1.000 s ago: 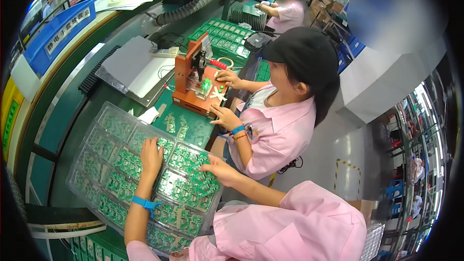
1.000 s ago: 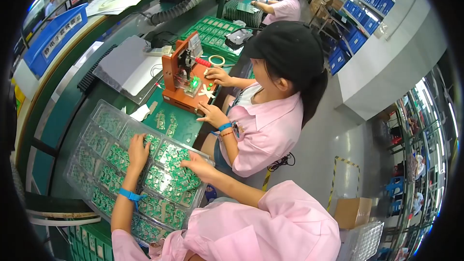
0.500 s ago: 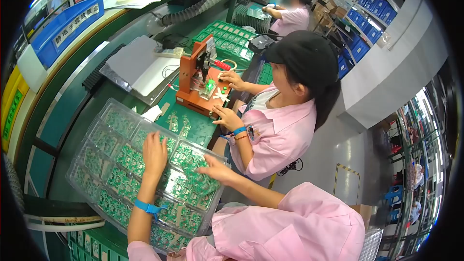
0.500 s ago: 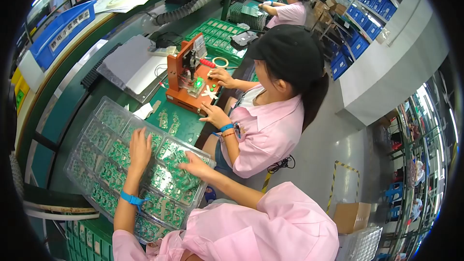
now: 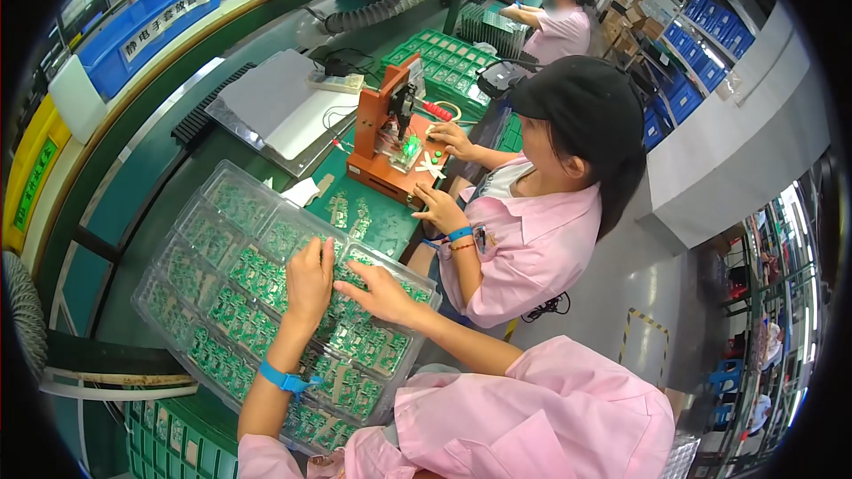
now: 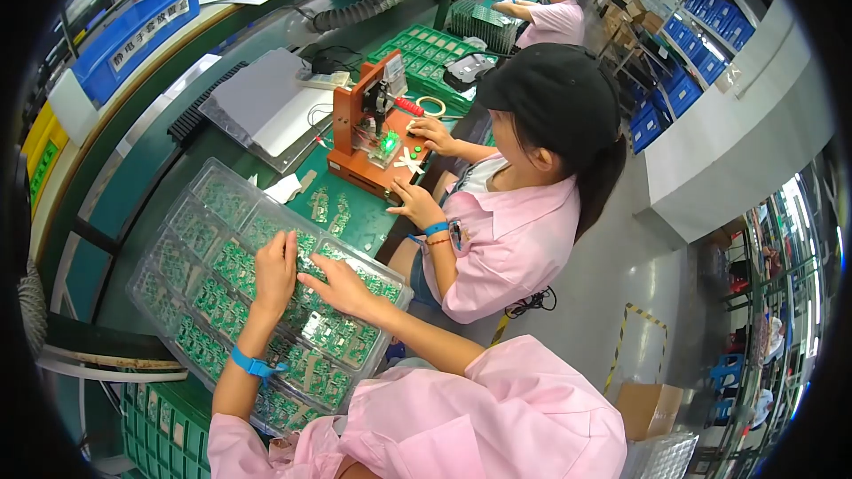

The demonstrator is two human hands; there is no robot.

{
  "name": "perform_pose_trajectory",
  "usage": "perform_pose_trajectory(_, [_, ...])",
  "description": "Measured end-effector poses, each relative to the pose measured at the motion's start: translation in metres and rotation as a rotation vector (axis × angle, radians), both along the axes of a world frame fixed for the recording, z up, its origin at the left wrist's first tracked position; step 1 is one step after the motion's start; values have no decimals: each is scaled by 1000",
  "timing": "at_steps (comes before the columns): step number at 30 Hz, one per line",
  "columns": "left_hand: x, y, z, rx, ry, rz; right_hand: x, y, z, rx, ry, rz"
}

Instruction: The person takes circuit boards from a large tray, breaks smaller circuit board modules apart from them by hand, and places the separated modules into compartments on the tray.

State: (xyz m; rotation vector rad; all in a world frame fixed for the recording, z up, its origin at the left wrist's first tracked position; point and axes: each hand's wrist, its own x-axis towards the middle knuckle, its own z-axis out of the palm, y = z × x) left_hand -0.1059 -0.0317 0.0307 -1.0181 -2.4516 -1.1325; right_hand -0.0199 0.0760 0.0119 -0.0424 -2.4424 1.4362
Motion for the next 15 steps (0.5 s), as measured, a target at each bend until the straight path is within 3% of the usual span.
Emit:
perform_pose_trajectory(5, [8,-7,10,31,-168,-14,-1,9,2,19,17,157])
perform_pose_trajectory(12, [4,-9,-12,203,-336,-51,-1,14,0,20,-32,251])
perform_pose_trajectory(13, [-5,-13,-12,144,-289,13,-3,18,-4,140,-42,233])
perform_pose_trajectory(15, [-46,-19,-15,-104,-262,160,-6,28,-19,88,-27,148])
